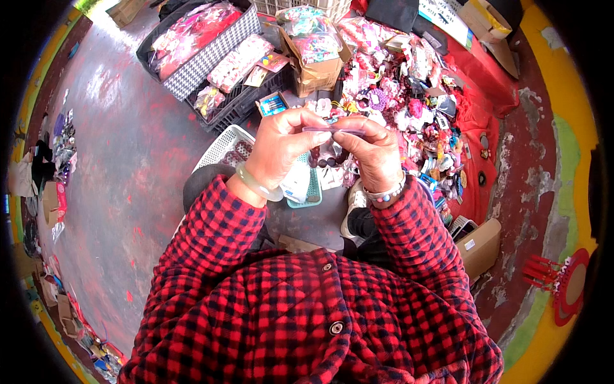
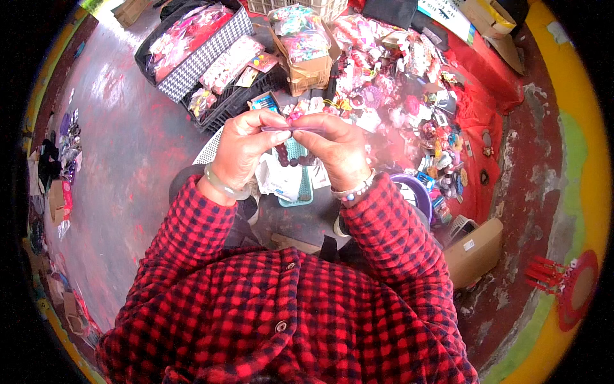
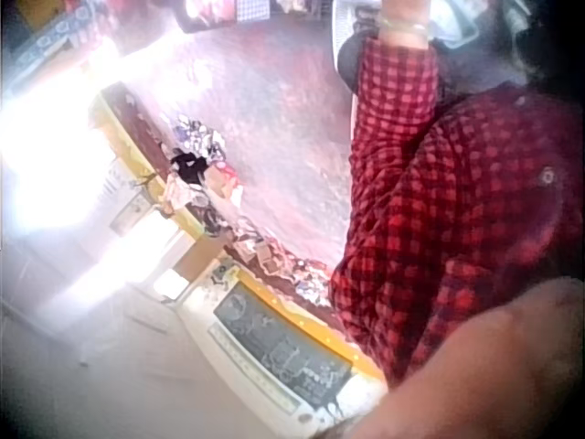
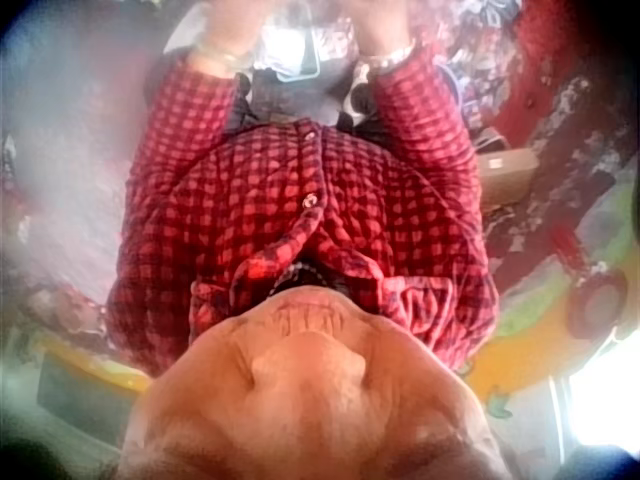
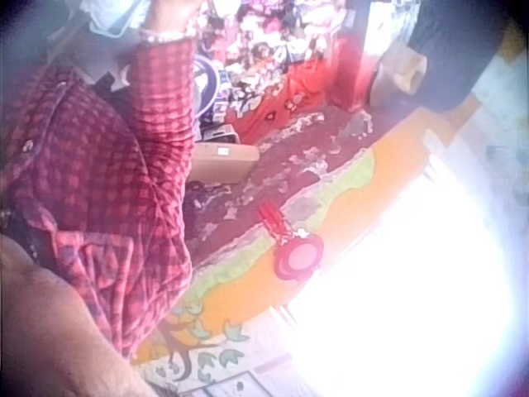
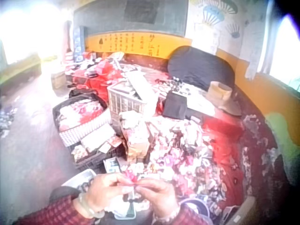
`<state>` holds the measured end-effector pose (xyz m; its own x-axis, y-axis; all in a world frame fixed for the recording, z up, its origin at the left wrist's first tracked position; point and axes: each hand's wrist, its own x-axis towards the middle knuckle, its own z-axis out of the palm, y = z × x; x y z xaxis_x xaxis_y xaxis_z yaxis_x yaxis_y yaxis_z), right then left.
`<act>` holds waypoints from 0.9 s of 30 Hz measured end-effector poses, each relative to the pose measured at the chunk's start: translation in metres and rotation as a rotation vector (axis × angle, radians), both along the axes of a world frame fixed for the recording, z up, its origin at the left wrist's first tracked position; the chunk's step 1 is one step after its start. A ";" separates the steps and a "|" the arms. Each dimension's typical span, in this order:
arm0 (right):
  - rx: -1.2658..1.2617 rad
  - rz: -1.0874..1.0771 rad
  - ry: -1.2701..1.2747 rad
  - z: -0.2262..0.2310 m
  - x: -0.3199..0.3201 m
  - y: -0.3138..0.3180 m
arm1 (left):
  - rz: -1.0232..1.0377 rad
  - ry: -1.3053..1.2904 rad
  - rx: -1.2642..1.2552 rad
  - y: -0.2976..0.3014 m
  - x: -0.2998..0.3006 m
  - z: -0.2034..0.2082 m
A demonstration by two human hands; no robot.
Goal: The person sorts various hair accessories and beads from a pile on the floor, picks up a red bead bracelet, and places it into a small transparent plastic bag.
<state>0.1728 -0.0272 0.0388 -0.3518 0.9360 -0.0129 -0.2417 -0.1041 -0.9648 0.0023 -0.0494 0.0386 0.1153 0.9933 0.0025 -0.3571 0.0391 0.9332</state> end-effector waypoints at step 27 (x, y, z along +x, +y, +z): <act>0.059 -0.063 -0.091 -0.005 0.005 0.001 | -0.011 0.280 0.081 0.003 0.004 0.002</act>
